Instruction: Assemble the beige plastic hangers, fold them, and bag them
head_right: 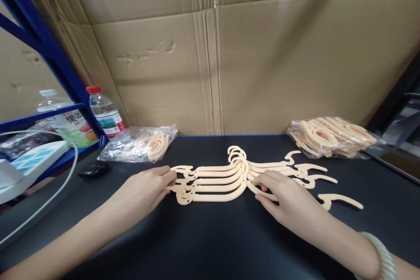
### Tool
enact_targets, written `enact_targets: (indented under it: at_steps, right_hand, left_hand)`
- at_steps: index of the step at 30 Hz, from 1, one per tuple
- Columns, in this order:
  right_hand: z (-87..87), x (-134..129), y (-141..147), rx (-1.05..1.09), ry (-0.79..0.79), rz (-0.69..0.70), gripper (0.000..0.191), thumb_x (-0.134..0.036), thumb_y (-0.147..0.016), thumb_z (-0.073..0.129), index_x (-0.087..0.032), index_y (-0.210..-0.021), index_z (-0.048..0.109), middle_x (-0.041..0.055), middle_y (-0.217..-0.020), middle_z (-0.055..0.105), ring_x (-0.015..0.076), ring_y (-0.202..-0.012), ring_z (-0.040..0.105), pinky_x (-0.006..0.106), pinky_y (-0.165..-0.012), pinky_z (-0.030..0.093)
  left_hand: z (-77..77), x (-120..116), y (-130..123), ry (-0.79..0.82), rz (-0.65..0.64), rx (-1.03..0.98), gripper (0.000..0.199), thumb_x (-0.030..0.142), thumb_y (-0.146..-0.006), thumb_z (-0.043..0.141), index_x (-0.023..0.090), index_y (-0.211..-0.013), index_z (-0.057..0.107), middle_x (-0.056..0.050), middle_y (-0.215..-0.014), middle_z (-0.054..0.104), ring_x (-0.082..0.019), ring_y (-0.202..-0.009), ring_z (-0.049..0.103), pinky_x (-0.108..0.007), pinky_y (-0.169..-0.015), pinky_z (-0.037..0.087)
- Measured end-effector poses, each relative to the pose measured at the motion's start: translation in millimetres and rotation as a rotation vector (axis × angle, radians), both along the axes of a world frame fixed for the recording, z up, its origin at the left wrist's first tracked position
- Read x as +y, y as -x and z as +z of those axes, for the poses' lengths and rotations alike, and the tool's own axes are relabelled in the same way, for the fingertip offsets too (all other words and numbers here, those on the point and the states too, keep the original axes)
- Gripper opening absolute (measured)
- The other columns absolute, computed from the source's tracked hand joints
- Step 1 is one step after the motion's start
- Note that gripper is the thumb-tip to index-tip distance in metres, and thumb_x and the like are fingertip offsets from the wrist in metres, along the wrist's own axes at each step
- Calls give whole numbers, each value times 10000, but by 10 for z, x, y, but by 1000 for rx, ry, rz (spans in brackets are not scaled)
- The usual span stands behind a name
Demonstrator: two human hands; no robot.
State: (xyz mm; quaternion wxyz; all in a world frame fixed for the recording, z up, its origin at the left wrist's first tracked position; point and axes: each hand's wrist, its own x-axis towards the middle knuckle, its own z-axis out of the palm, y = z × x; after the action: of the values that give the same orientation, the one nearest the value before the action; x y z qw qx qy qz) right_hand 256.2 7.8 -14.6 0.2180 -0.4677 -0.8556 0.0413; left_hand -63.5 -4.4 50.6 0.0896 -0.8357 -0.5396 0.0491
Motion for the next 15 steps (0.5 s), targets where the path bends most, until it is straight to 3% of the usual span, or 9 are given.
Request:
enact_targets:
  at_steps: [5,10,13,15]
  right_hand:
    - [21,-6,8,2,-12,3,111,-184,-841,512,-216,-892,606,46,-837,649,194,-747,614,312,-649,492]
    - [59,-15,17,11,-16,-3,103,-189,-837,536,-208,-899,617,53,-847,641,204,-775,612,334,-689,499]
    - [102,-56,28,3,-59,-15,114,-213,-844,560,-198,-947,606,79,-931,627,233,-872,608,380,-761,512]
    - [129,-92,38,-21,-92,-21,247,-283,-850,588,-185,-1077,581,117,-1061,609,269,-985,589,439,-840,507]
  left_hand:
    - [44,-36,-15,19,-11,-2,197,42,-836,470,181,-777,596,-58,-866,642,-210,-761,651,-273,-601,465]
    - [8,-77,-29,-29,-8,59,236,7,-803,452,188,-805,603,-73,-846,667,-258,-767,661,-327,-613,479]
    - [-18,-108,-38,-109,-21,94,251,22,-808,441,186,-849,626,-88,-857,676,-286,-750,662,-376,-614,496]
    - [-52,-134,-75,-213,-107,49,284,47,-835,409,185,-917,643,-101,-921,685,-291,-786,662,-403,-649,513]
